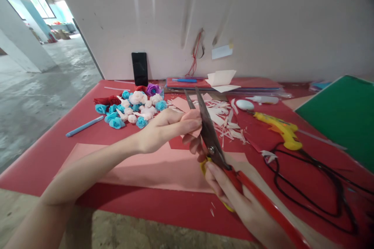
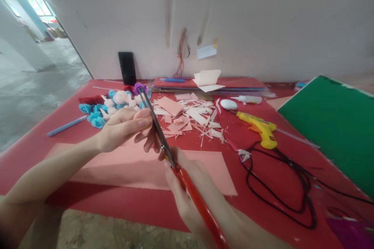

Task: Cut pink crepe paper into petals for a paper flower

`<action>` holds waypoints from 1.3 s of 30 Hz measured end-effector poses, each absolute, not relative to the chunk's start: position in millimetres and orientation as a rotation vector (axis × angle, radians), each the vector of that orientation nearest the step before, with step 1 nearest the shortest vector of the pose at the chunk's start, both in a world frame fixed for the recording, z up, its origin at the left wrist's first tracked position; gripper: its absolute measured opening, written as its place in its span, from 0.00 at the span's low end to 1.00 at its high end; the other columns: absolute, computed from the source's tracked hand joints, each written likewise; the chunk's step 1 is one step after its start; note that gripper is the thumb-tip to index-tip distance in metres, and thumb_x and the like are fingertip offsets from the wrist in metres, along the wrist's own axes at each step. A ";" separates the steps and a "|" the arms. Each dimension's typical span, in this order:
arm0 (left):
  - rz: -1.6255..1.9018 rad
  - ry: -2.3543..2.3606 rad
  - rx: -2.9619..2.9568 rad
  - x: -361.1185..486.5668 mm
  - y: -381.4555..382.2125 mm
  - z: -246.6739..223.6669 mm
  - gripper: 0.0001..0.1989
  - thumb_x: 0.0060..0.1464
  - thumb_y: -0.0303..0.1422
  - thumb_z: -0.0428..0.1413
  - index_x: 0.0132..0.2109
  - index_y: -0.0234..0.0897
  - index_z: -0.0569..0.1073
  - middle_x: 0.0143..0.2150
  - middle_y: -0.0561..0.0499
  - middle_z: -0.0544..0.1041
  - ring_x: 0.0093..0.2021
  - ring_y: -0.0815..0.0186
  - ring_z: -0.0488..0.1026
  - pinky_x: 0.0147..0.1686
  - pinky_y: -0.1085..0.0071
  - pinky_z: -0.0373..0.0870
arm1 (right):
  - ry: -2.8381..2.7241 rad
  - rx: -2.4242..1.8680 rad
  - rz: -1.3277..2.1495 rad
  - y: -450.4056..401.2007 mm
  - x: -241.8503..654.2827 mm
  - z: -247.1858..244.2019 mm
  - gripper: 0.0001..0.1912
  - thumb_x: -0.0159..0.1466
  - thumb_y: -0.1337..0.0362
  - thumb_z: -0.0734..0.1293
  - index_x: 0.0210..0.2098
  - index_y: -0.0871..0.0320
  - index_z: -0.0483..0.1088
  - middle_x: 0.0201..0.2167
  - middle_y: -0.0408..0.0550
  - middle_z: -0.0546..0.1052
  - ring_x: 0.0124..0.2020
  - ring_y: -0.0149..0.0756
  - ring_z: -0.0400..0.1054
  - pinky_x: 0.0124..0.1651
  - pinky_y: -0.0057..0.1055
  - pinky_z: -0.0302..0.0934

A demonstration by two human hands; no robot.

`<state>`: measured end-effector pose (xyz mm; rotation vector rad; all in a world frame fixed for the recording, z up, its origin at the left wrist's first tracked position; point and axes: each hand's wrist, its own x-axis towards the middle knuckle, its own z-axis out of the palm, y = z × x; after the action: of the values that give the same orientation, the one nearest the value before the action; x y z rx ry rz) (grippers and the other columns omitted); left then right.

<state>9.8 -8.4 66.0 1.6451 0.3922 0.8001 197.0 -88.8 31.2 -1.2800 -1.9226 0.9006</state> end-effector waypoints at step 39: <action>0.572 0.439 1.639 1.1 4.2 67.1 0.21 0.56 0.36 0.49 0.17 0.35 0.61 0.16 0.53 0.67 0.21 0.69 0.70 0.29 0.71 0.69 | -1.742 -1.433 1.229 -78.6 189.8 25.6 0.15 0.64 0.54 0.58 0.27 0.57 0.62 0.18 0.40 0.61 0.17 0.25 0.53 0.17 0.21 0.52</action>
<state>1.1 4.2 67.1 1.6385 0.4394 0.5719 189.8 -78.6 25.6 -1.4328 -1.7419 1.2289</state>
